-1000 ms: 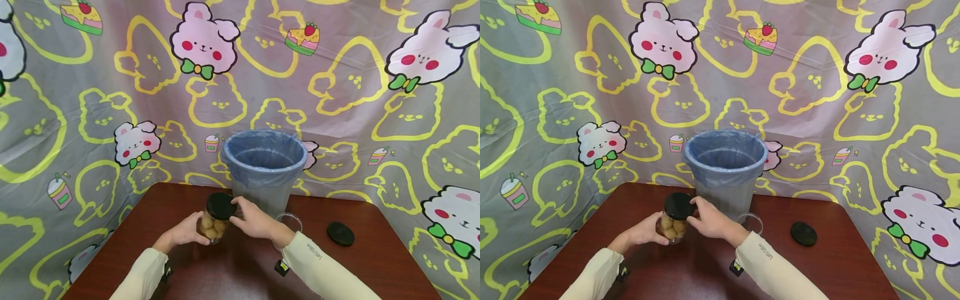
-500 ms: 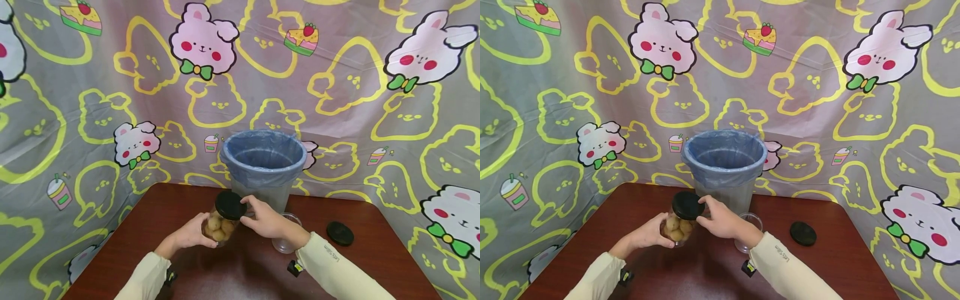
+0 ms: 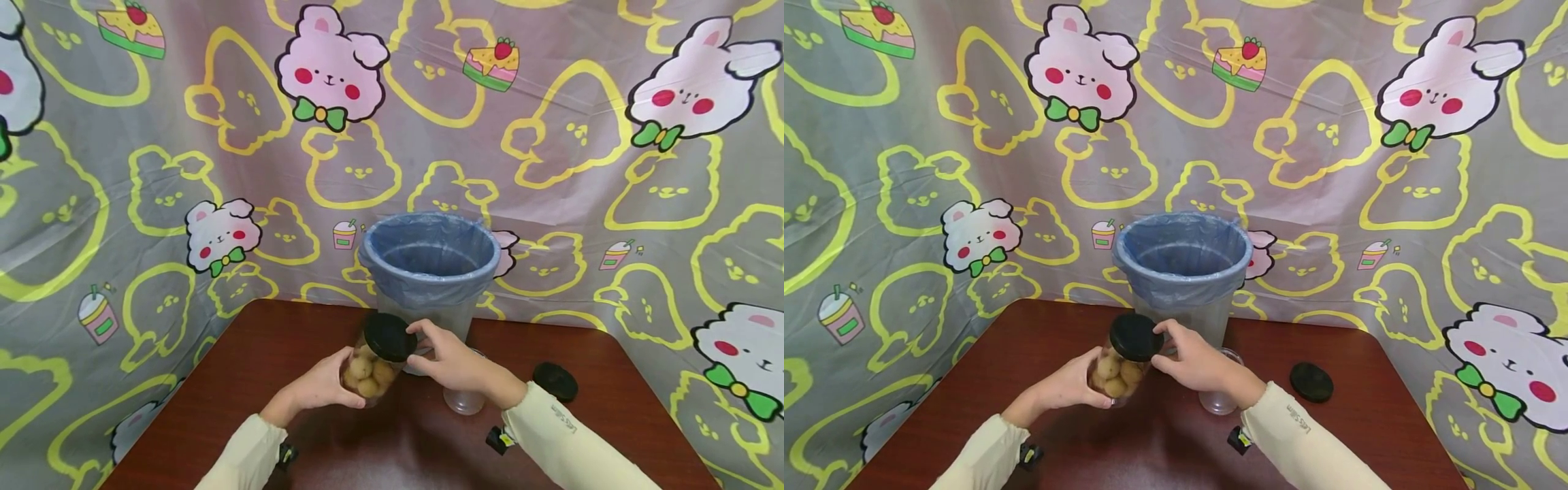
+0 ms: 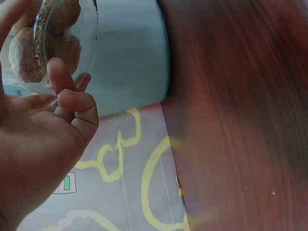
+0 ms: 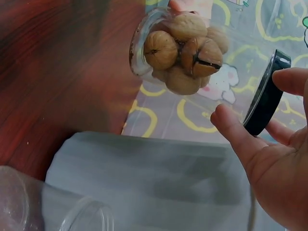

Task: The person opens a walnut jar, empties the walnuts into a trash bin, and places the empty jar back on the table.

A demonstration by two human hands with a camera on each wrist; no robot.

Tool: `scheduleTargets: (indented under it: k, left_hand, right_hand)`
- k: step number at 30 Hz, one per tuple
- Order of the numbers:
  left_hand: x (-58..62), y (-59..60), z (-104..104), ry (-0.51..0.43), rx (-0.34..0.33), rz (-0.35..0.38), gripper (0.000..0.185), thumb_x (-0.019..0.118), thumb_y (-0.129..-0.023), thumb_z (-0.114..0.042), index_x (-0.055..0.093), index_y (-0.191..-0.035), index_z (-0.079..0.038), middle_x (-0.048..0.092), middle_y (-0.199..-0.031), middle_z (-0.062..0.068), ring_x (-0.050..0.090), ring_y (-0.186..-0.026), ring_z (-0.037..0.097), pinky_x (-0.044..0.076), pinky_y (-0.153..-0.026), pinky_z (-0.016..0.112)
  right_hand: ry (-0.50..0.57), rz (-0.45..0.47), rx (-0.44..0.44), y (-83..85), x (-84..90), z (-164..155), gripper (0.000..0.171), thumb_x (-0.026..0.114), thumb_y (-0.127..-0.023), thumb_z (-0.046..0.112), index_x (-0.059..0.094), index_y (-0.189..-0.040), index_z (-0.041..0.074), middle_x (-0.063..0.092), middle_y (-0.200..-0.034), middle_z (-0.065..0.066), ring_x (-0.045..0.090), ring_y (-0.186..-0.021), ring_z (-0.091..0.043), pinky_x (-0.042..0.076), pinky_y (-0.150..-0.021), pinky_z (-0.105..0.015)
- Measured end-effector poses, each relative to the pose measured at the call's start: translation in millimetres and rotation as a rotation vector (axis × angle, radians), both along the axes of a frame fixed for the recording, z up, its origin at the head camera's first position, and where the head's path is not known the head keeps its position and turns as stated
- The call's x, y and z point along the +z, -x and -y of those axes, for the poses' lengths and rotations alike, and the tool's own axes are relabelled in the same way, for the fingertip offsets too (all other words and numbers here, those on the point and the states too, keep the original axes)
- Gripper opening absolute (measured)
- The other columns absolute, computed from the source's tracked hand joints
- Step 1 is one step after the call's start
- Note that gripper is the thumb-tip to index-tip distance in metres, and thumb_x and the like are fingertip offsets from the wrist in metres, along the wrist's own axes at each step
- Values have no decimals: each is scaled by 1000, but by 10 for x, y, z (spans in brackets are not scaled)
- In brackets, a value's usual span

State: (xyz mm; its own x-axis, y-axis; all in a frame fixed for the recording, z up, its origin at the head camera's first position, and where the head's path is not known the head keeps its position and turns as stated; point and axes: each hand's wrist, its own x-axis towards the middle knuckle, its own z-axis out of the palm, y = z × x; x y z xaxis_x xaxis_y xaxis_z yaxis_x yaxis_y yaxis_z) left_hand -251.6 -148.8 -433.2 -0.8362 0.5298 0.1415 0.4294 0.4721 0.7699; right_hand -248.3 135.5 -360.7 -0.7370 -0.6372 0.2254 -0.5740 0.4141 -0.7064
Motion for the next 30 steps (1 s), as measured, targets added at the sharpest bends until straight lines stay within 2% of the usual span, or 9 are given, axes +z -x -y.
scheduleTargets:
  k: [6, 12, 17, 24, 30]
  left_hand:
    - [50, -8, -76, 3, 8, -18, 71, 85, -63, -35, 47, -116, -8, 58, -94, -2, 56, -86, 13, 46, -74, 28]
    - [46, -1, -150, 6, 8, -42, 72, 86, -61, -36, 48, -115, -7, 57, -94, -2, 56, -86, 13, 45, -75, 28]
    - [55, -9, -212, 1, 3, -47, 74, 86, -61, -36, 47, -117, -7, 56, -97, -1, 55, -89, 13, 45, -76, 29]
    - [102, -45, -314, -24, 8, -86, 85, 87, -59, -37, 47, -127, -5, 54, -110, 0, 53, -99, 16, 43, -86, 33]
    - [130, -50, -394, -30, 15, -121, 84, 88, -56, -33, 49, -126, -8, 52, -105, -3, 50, -96, 15, 42, -83, 33]
  right_hand:
    - [3, 23, 0, 35, 3, -114, 40, 62, -92, 19, 44, -126, 7, 54, -122, -10, 60, -103, -17, 50, -83, -33]
    - [26, 46, 18, 41, 25, -211, 41, 64, -91, 19, 45, -125, 7, 52, -126, -11, 60, -104, -18, 49, -86, -38]
    - [49, 49, 20, 26, 42, -284, 42, 65, -90, 17, 44, -126, 7, 51, -127, -12, 60, -104, -19, 49, -86, -37]
    - [58, 39, 27, 6, 58, -386, 43, 66, -89, 16, 44, -125, 6, 58, -116, -11, 62, -99, -18, 51, -82, -32]
    - [53, 70, 12, -6, 72, -445, 47, 68, -88, 20, 44, -126, 9, 58, -114, -8, 64, -96, -16, 51, -81, -33]
